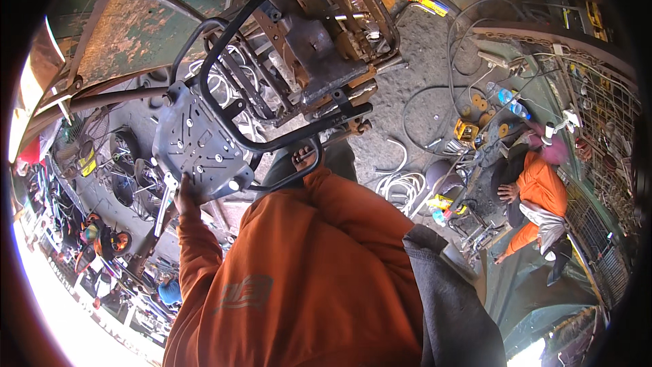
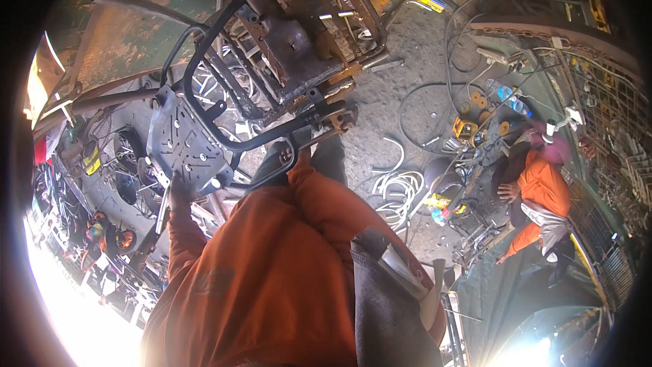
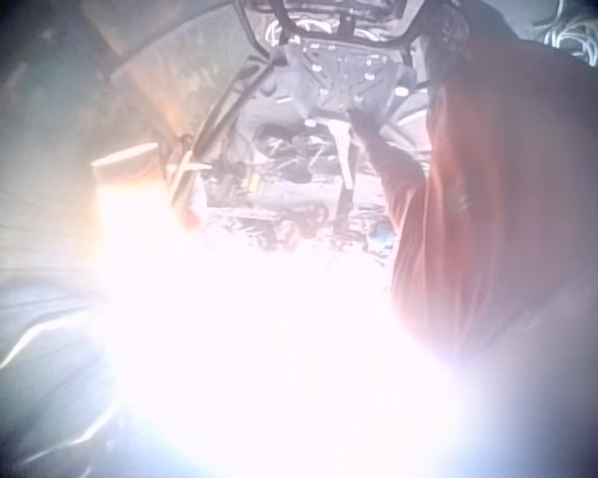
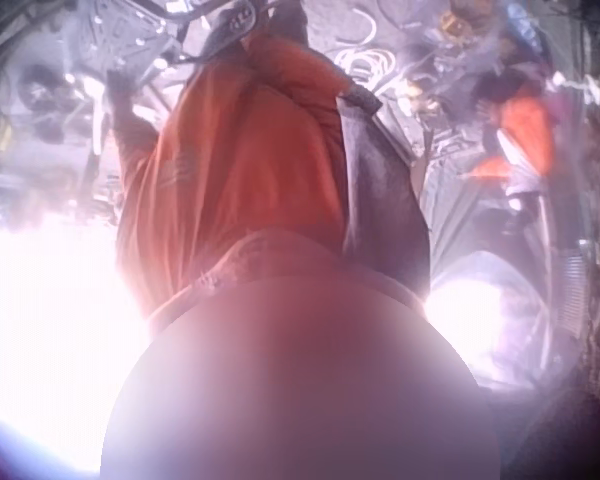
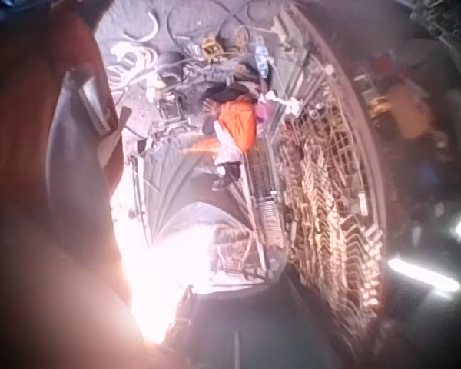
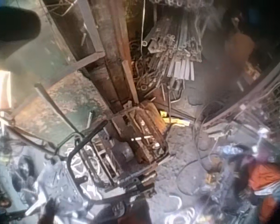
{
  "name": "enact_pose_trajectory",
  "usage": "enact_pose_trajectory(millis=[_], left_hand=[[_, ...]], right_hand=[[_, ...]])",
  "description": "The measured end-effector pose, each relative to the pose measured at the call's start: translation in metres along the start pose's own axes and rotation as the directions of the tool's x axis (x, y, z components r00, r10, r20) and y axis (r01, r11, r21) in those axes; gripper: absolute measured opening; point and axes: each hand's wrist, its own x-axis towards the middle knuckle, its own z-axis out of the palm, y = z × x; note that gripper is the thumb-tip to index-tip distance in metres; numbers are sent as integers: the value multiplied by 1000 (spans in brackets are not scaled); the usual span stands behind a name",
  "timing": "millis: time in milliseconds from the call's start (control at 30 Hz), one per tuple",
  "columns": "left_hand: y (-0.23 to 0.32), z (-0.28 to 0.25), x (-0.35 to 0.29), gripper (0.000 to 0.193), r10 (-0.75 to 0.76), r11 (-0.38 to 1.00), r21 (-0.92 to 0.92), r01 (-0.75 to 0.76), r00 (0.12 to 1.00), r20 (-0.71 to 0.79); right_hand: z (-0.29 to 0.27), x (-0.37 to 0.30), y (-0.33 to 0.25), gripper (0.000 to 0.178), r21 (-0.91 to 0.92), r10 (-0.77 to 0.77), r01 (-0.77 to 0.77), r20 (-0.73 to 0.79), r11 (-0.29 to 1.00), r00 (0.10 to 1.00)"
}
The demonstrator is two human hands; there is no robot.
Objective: The person uses a screwdriver to remove bolts from a motorcycle floorboard and detaches the floorboard with an attached metal frame. They then carry the assembly to a workbench and place it on a vise for further work.
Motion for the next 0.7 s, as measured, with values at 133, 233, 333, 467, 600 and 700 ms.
enact_pose_trajectory(millis=[133, 233, 333, 467, 600, 700], left_hand=[[-32, 2, 1, 37, 39, 995, 90, -33, 997, -65], [-55, 2, -11, 35, 13, 1000, 0, -13, 998, -69], [-72, 5, -32, 25, -13, 999, 46, 18, 995, -99], [-79, 19, -61, 28, -47, 997, 44, 59, 970, -237], [-98, 21, -101, 37, -181, 976, -139, 170, 981, -71], [-122, 23, -133, 54, -272, 884, -370, 286, 958, 90]], right_hand=[[0, -4, 2, 23, -2, -66, 66, 74, 998, 995], [1, -7, 4, 23, -11, -97, 97, 47, 995, 994], [9, -16, 2, 23, -26, -141, 142, 20, 990, 990], [26, -34, 2, 23, -32, -227, 227, -20, 973, 974], [37, -40, 3, 23, -42, -358, 356, -54, 934, 932], [33, -40, 5, 23, -31, -373, 372, -26, 928, 928]])
